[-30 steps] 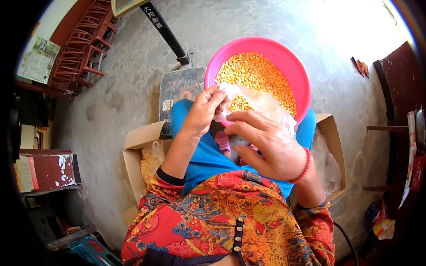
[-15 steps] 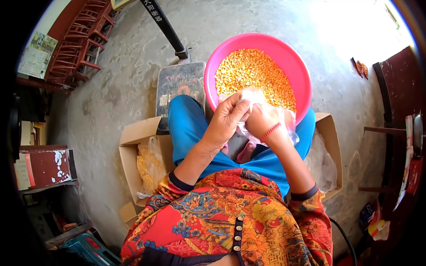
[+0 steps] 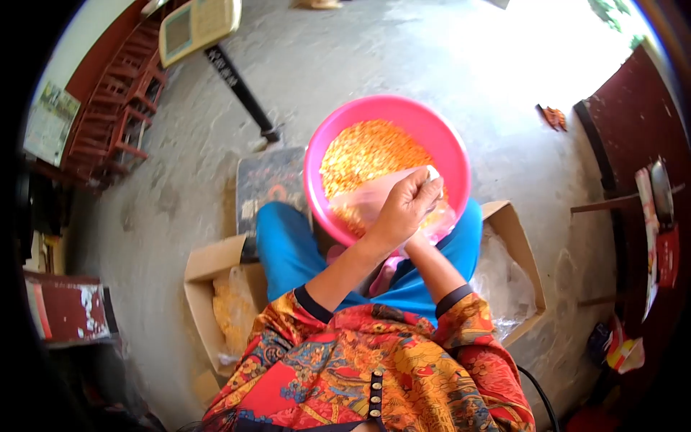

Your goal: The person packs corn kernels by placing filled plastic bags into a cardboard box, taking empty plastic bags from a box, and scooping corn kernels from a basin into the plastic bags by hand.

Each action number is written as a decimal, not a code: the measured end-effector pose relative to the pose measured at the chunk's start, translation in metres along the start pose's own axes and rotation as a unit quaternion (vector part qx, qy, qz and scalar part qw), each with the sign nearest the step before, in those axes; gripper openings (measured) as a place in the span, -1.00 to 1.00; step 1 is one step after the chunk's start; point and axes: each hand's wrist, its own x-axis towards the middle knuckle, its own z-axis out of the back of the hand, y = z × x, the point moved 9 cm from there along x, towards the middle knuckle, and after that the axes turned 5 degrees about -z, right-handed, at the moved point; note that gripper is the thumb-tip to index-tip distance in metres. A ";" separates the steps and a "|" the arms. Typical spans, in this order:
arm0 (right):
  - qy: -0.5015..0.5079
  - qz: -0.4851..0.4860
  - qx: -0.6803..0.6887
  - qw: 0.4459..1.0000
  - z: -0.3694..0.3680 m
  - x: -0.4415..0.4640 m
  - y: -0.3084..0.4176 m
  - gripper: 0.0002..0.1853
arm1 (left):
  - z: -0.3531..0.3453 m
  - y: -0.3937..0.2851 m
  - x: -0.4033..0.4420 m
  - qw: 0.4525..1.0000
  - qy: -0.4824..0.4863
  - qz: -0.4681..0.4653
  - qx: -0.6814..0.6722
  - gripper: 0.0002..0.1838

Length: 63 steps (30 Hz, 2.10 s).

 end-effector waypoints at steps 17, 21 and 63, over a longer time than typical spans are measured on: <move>0.038 -0.058 0.197 0.978 -0.018 -0.023 -0.054 -0.77 | -0.043 0.067 0.025 0.992 0.084 0.093 -0.003 -0.78; 0.041 -0.102 0.310 0.944 -0.034 -0.016 -0.064 -0.76 | -0.010 0.023 0.031 0.993 0.050 0.099 -0.048 -0.81; -0.048 -0.200 0.448 0.870 0.014 0.084 -0.168 -0.61 | 0.186 0.006 0.009 0.835 -0.195 0.036 0.513 -0.78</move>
